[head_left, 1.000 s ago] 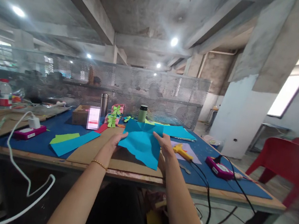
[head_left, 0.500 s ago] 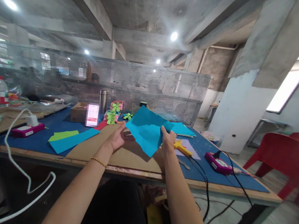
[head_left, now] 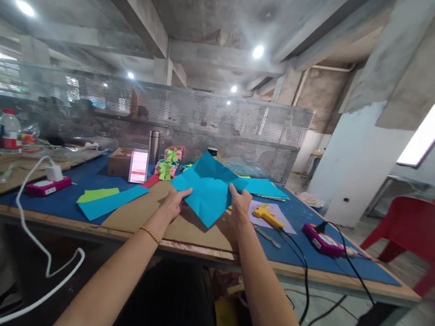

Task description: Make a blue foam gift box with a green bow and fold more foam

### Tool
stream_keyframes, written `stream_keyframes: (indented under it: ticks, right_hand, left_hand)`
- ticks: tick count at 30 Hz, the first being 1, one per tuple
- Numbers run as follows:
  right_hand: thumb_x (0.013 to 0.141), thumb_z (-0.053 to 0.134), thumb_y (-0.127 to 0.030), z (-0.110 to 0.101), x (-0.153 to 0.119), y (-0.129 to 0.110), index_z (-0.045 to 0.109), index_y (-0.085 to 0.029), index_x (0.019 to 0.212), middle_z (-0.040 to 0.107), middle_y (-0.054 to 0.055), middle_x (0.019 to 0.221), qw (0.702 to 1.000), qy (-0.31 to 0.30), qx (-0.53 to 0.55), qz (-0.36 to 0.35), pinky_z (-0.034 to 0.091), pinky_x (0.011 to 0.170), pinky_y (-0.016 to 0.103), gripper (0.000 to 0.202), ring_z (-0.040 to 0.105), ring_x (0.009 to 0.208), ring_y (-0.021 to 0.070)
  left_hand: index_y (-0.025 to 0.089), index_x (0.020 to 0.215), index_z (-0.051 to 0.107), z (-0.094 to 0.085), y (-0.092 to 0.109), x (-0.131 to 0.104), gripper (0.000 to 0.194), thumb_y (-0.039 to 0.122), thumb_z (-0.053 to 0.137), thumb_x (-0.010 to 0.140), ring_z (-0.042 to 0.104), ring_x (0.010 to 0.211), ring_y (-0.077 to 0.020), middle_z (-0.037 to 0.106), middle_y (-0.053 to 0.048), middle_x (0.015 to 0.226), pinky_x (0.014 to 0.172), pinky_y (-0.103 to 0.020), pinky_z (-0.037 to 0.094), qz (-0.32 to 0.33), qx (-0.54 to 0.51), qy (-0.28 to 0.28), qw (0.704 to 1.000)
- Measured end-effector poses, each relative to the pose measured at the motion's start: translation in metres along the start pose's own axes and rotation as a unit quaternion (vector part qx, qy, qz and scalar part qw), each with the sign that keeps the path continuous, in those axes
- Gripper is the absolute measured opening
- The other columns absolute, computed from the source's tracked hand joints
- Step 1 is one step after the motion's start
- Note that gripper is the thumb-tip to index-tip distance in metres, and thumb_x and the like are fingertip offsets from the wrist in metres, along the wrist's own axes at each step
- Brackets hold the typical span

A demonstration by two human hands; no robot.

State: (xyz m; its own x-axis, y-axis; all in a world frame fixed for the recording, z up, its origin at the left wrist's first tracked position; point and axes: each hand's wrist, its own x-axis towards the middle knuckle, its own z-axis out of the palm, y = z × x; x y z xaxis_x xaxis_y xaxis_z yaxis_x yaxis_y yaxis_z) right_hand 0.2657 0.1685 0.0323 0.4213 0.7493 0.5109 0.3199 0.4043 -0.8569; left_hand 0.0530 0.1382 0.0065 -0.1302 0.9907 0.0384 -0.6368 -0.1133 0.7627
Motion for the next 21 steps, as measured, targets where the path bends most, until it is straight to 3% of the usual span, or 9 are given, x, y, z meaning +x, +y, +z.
stream_keyframes:
  ticks: [7,11,14,21]
  right_hand:
    - [0.066,0.065,-0.055,0.0036,-0.0011,0.0024,0.043,-0.024,0.056,0.041,-0.003,0.053,1.000,0.019,-0.018,0.013,0.029,0.048,0.027,0.039,0.037,0.058,0.0137]
    - [0.065,0.063,-0.056,0.0046,-0.0031,0.0020,0.044,-0.024,0.057,0.042,-0.002,0.053,1.000,0.013,-0.008,0.004,0.029,0.049,0.027,0.038,0.037,0.058,0.0141]
    - [0.065,0.062,-0.055,0.0054,-0.0057,-0.0009,0.042,-0.025,0.056,0.039,-0.003,0.053,1.000,0.002,-0.005,-0.001,0.030,0.049,0.027,0.038,0.037,0.059,0.0140]
    - [0.064,0.063,-0.051,0.0031,-0.0055,-0.0034,0.042,-0.024,0.059,0.038,-0.004,0.053,0.999,-0.014,0.028,0.039,0.030,0.046,0.025,0.034,0.037,0.057,0.0127]
  left_hand:
    - [0.012,0.091,0.070,0.0002,0.0004,-0.0009,0.033,0.008,0.087,0.062,0.074,0.070,-0.0247,0.077,-0.008,0.080,0.074,-0.041,0.064,0.001,-0.003,0.002,1.000]
    - [0.012,0.100,0.071,0.0003,-0.0002,-0.0007,0.046,0.004,0.089,0.058,0.076,0.084,-0.0287,0.078,-0.012,0.090,0.085,-0.045,0.062,-0.023,-0.016,-0.003,1.000]
    - [0.013,0.103,0.071,-0.0010,-0.0009,0.0000,0.054,0.000,0.089,0.054,0.075,0.091,-0.0297,0.078,-0.012,0.095,0.093,-0.047,0.059,-0.001,-0.009,0.005,1.000]
    - [0.014,0.100,0.072,-0.0035,0.0000,0.0022,0.047,-0.002,0.084,0.058,0.074,0.094,-0.0286,0.079,-0.008,0.093,0.096,-0.047,0.057,-0.001,0.018,0.024,1.000]
